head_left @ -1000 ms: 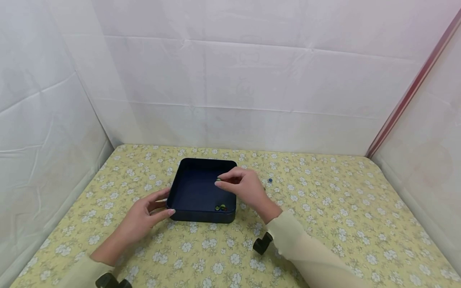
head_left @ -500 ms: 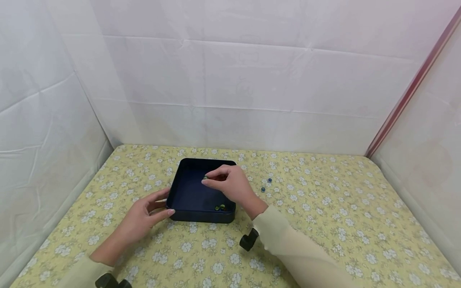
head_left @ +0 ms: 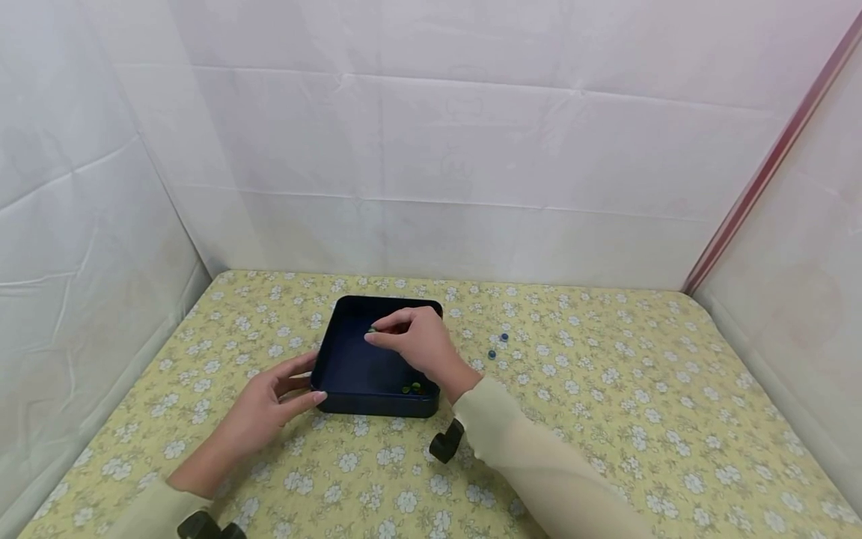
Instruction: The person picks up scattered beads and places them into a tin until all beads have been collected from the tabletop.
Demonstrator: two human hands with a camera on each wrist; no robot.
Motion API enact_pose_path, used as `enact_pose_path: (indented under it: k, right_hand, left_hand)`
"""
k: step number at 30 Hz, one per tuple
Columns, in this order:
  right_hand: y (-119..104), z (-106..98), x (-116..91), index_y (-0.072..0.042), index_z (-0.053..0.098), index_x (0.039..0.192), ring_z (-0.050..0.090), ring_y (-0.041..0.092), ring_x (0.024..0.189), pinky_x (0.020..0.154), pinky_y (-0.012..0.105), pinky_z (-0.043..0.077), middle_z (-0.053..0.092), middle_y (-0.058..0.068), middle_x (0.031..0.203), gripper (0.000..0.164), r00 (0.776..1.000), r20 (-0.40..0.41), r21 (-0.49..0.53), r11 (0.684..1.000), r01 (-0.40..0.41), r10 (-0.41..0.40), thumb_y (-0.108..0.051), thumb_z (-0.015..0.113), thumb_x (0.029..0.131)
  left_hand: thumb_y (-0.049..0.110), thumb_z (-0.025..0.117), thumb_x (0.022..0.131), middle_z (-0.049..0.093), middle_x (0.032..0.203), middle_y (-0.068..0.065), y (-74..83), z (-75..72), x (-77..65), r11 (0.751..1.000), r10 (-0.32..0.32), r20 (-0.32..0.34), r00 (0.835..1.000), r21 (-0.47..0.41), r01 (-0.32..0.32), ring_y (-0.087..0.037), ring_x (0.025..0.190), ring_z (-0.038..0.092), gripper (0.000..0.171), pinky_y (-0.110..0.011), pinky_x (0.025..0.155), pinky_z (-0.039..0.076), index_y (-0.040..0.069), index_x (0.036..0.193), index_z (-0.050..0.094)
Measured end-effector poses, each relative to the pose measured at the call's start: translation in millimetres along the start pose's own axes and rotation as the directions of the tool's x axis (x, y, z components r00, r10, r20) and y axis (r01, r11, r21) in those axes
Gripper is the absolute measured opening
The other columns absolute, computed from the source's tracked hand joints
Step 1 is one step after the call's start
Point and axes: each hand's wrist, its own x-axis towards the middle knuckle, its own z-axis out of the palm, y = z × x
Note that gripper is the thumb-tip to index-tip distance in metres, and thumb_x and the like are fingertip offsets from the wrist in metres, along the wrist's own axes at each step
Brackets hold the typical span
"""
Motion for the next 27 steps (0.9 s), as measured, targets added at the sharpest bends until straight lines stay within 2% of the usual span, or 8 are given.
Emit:
enact_pose_path:
  k: [7, 19, 27]
  right_hand:
    - [2, 7, 8, -0.018, 0.083, 0.102, 0.069, 0.011, 0.085, 0.075, 0.029, 0.061, 0.075, -0.001, 0.100, 0.018, 0.999, -0.002, -0.003, 0.999, -0.041, 0.041, -0.027, 0.085, 0.087]
    - [3, 14, 16, -0.018, 0.084, 0.097, 0.067, 0.012, 0.083, 0.072, 0.029, 0.059, 0.074, -0.001, 0.101, 0.014, 0.993, 0.003, -0.068, 0.990, -0.120, 0.120, -0.027, 0.086, 0.086]
    - [5, 17, 21, -0.018, 0.085, 0.097, 0.067, 0.010, 0.083, 0.068, 0.025, 0.058, 0.076, -0.002, 0.105, 0.014, 0.990, 0.033, -0.155, 0.979, -0.134, 0.141, -0.026, 0.086, 0.086]
  left_hand:
    - [0.034, 0.073, 0.097, 0.047, 0.156, -0.022, 0.3, 0.1, -0.2, 1.000, 0.002, 0.000, 1.000, 0.002, -0.002, -0.044, 0.134, 0.055, 0.073, -0.026, 0.092, 0.060, 0.010, 0.158, 0.040]
    - [0.034, 0.073, 0.097, 0.047, 0.156, -0.022, -0.2, 0.3, 0.1, 1.000, 0.005, -0.004, 1.000, 0.007, -0.005, -0.044, 0.134, 0.056, 0.073, -0.026, 0.092, 0.060, 0.010, 0.158, 0.041]
    - [0.035, 0.073, 0.097, 0.047, 0.156, -0.020, 0.2, -0.4, 0.2, 1.000, -0.003, -0.004, 1.000, 0.006, 0.003, -0.043, 0.134, 0.056, 0.072, -0.027, 0.092, 0.060, 0.013, 0.158, 0.041]
